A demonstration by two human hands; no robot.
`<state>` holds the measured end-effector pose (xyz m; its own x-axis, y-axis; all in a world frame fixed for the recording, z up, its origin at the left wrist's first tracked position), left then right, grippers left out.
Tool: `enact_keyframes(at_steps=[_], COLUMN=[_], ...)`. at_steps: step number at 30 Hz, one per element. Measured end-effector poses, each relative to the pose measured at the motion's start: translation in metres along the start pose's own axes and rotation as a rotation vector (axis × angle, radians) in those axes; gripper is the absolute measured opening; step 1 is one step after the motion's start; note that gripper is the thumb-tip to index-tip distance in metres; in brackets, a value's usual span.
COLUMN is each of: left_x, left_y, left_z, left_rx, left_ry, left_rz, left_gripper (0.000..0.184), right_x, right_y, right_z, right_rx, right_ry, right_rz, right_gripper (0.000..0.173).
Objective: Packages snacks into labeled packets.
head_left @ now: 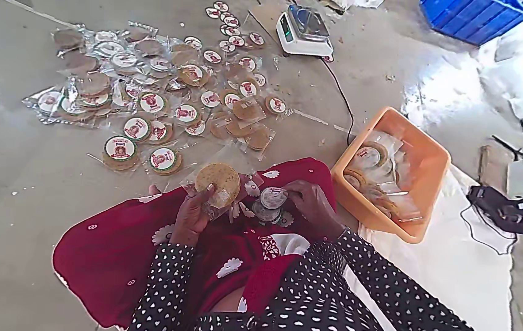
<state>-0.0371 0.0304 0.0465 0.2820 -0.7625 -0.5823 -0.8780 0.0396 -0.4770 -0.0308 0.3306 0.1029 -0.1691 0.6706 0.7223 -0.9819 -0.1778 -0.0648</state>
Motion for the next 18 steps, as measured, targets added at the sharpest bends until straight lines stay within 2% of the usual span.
enact_keyframes(at_steps=[3,7,10,13,18], left_x=[0.0,-0.003,-0.004,-0.003,-0.005], left_y=[0.001,-0.002,-0.004,-0.003,-0.006], left_z=[0.0,-0.001,-0.001,0.0,0.0], left_rx=[-0.002,0.012,0.012,0.0,0.008], left_ry=[0.003,0.018,0.047,0.041,0.067], left_rz=[0.007,0.021,0.056,0.13,0.144], left_gripper=[0.023,0.02,0.019,0.017,0.017], right_x=[0.009,0.026,0.035,0.037,0.032], right_y=[0.005,0.018,0.026,0.031,0.032], right_z=[-0.002,0.0,0.012,0.025,0.045], right_rx=[-0.089,-0.178,-0.198,-0.147,0.005], right_ry=[0.198,0.456,0.54,0.54,0.444], right_rz=[-0.167,-0.325,-0.399,-0.412,-0.344], right_gripper=[0.007,0.01,0.009,0.01,0.013])
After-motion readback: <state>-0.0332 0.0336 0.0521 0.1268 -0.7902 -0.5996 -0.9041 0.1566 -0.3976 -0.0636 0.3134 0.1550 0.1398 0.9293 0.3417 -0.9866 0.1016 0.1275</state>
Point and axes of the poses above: each hand's wrist, its own y-axis towards the middle knuckle, its own x-axis out of the back of the hand, z = x × y, the point moved 2 cm from there along y, towards the middle knuckle, and after that the axes turned 5 degrees about y, right-handed, at the moved point
